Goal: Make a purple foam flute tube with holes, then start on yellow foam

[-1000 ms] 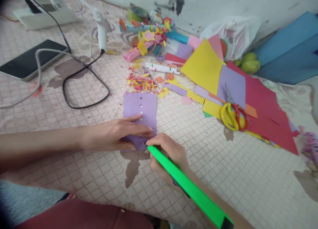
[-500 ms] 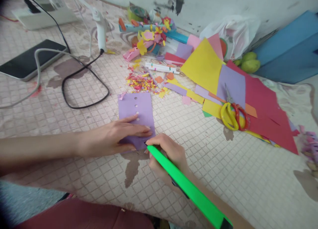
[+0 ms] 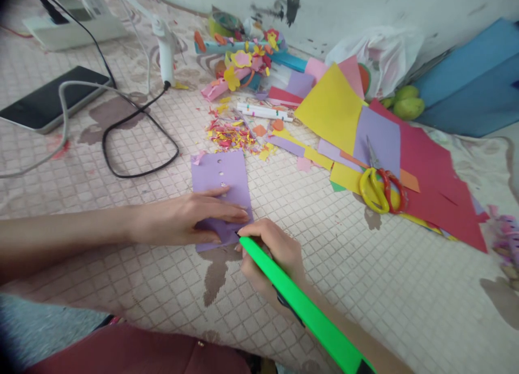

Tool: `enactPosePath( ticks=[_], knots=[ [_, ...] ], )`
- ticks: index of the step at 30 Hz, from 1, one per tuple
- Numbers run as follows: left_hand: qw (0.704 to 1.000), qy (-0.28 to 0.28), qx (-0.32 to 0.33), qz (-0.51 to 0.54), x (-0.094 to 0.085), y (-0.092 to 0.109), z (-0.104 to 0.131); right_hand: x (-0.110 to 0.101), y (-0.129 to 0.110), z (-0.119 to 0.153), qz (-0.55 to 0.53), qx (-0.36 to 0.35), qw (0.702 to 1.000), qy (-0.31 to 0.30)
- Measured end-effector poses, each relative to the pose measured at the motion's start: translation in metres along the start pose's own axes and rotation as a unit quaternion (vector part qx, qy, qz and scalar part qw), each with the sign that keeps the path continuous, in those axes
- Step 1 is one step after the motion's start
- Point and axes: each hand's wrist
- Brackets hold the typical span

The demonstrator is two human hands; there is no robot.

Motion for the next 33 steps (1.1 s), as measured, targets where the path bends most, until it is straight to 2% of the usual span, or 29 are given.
enactPosePath(
  ticks=[11,24,27,33],
  knots=[
    [0.998,0.041,-0.029,-0.039,0.01,0.003,0.005,0.0,-0.002,0.001,0.009,0.005,1.0,0.005],
    [0.992,0.071,-0.054,-0.093,0.016,0.011,0.01,0.0,0.0,0.002,0.001,0.009,1.0,0.004],
    [0.991,0.08,-0.052,-0.096,0.013,0.011,0.008,0.001,0.0,0.002,-0.002,0.01,1.0,0.007],
    [1.0,0.003,-0.002,-0.029,-0.005,0.002,0.001,0.002,-0.001,0.003,-0.009,0.023,1.0,0.012]
  ],
)
Point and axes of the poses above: each hand's wrist, its own z-axis away from the middle knuckle, its own x-axis out of the palm, y = z × x, and after that the axes turned 7 degrees about y, right-handed
